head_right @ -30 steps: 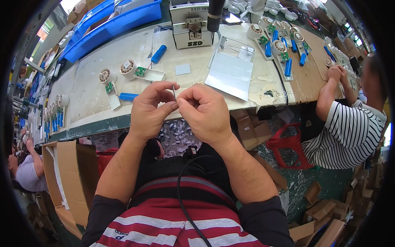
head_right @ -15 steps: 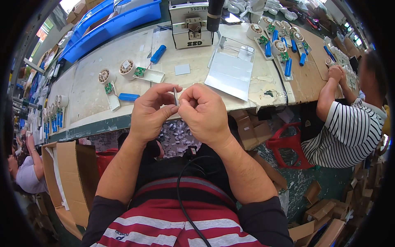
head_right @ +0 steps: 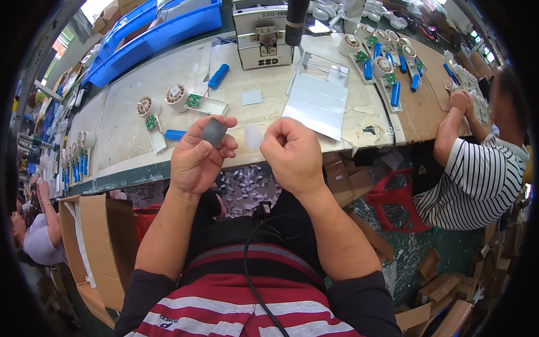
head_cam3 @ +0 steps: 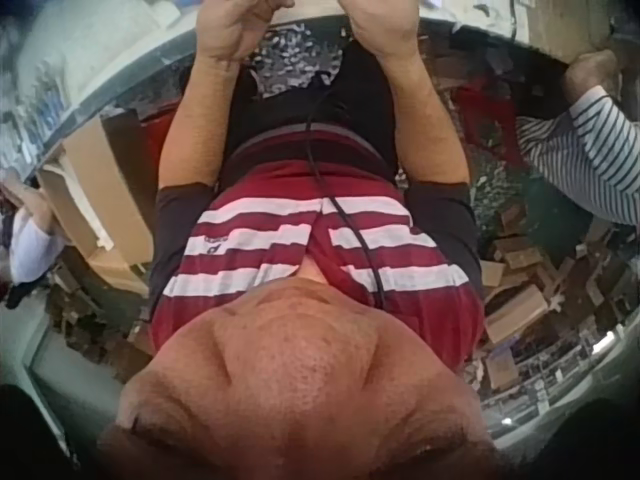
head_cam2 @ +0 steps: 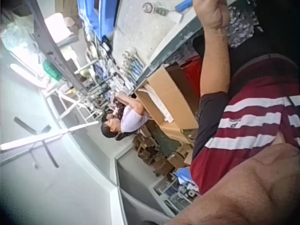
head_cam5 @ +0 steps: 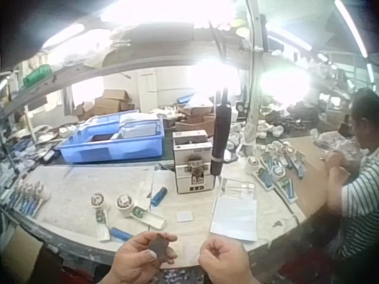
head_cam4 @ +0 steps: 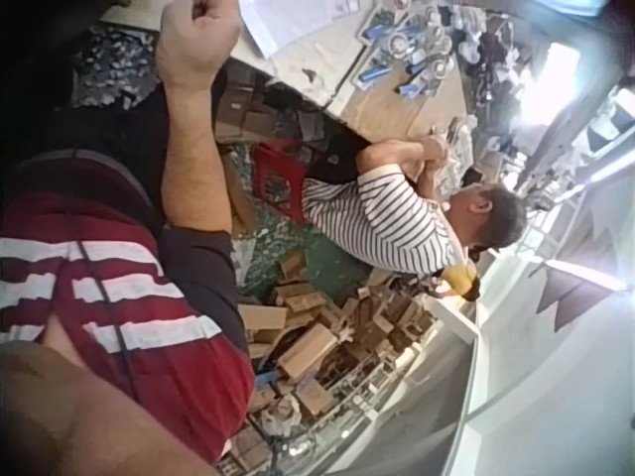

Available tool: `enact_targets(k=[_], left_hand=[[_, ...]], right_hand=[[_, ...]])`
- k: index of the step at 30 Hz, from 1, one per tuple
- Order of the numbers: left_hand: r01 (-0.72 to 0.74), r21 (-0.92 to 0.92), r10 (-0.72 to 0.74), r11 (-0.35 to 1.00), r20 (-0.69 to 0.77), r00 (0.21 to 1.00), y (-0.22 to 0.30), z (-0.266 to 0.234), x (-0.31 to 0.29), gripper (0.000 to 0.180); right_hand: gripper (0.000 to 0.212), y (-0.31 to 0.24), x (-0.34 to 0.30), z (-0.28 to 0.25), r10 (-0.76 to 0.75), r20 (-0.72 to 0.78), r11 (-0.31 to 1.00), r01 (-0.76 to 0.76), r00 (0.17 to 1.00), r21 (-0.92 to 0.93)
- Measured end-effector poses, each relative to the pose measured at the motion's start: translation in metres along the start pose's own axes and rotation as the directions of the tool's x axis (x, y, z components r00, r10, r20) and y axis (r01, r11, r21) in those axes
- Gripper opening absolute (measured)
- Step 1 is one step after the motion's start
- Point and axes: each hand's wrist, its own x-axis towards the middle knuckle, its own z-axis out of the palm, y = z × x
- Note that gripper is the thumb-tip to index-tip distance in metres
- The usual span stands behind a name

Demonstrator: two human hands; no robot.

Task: Assembling small handheld fans by installing batteries and circuit boards into plastic housings at an industrial workbench.

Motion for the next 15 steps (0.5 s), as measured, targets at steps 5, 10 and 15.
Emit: enact_targets(k=[5, 10, 15], left_hand=[[0.044, 0.395, -0.004, 0.918, -0.101, 0.995, 0.017, -0.015, -0.008, 0.049], [-0.124, 0.973, 0.248, 0.197, 0.073, 0.966, 0.036, 0.006, -0.011, 0.047], [-0.261, 0.940, 0.265, -0.221, 0.316, 0.911, 0.046, 0.010, -0.013, 0.058]], right_hand=[[0.008, -0.008, -0.006, 0.002, 0.151, 0.377, 0.864, 0.064, 0.914, -0.500], [0.014, -0.010, 0.001, 0.015, -0.045, 0.212, 0.966, 0.096, 0.976, -0.239], [0.019, -0.037, 0.024, 0.037, -0.007, 0.211, 0.981, 0.047, 0.977, -0.187]])
